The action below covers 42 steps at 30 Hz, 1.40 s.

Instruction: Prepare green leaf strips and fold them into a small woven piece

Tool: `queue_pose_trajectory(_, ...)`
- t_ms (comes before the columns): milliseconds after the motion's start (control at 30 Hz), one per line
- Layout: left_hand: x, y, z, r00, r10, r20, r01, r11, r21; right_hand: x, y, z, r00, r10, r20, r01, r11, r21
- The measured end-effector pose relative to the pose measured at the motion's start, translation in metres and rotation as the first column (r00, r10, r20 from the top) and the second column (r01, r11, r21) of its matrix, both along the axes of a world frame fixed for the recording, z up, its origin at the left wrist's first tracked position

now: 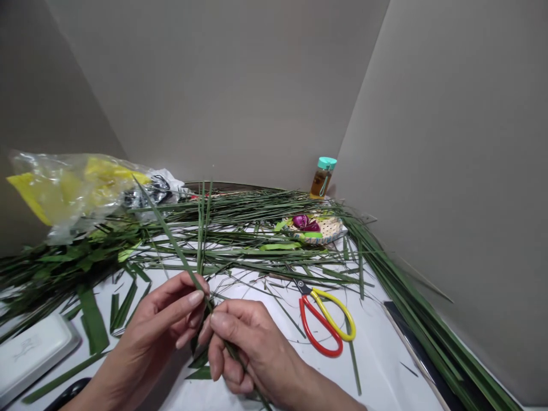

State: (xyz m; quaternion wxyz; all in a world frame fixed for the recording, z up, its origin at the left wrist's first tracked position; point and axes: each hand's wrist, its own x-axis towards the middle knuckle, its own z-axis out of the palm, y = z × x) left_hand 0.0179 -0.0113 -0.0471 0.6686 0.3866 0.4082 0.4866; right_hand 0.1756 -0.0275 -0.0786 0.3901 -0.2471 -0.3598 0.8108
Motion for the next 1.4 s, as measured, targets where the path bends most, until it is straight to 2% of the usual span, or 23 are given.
queue_pose_trajectory(200,0.000,-0.002,-0.001,0.999,-0.049,0.002,0.049,0.999,-0.005,0.000,-0.003,-0.002,0.986,-0.059,0.154,0.057,0.998,0.016)
queue_pose_trajectory(467,0.004,-0.003,0.000,0.999,-0.040,0.031,0.040,0.999,0.017,-0.001,-0.001,0.003,0.955,-0.099,0.280,0.064,0.989,0.131)
queue_pose_trajectory(600,0.004,-0.004,0.002,0.999,-0.047,0.028,0.046,0.998,0.033,-0.004,-0.002,0.006,0.918,-0.129,0.376,0.075,0.985,0.156)
queue_pose_trajectory(733,0.002,-0.006,-0.004,0.996,-0.054,0.067,0.051,0.998,0.039,-0.009,-0.002,0.008,0.861,-0.193,0.471,0.099,0.971,0.217)
queue_pose_trajectory(900,0.002,-0.006,-0.012,0.993,-0.031,0.115,0.029,0.999,0.020,-0.011,-0.001,0.008,0.779,-0.312,0.543,0.103,0.919,0.380)
queue_pose_trajectory(1100,0.005,-0.005,-0.006,0.999,-0.015,0.033,0.013,0.998,0.062,-0.008,-0.003,0.008,0.644,-0.462,0.610,0.090,0.837,0.540)
queue_pose_trajectory(1233,0.007,-0.007,-0.007,1.000,-0.004,0.027,0.002,0.997,0.073,-0.006,-0.005,0.008,0.548,-0.536,0.643,0.021,0.777,0.629)
queue_pose_trajectory(1333,0.008,-0.008,-0.008,0.999,0.014,0.049,-0.017,0.997,0.074,-0.005,-0.006,0.009,0.584,-0.564,0.584,-0.022,0.708,0.706)
queue_pose_trajectory(1400,0.008,-0.008,-0.006,0.999,0.007,0.051,-0.011,0.996,0.083,-0.004,-0.007,0.011,0.641,-0.524,0.560,-0.006,0.727,0.687)
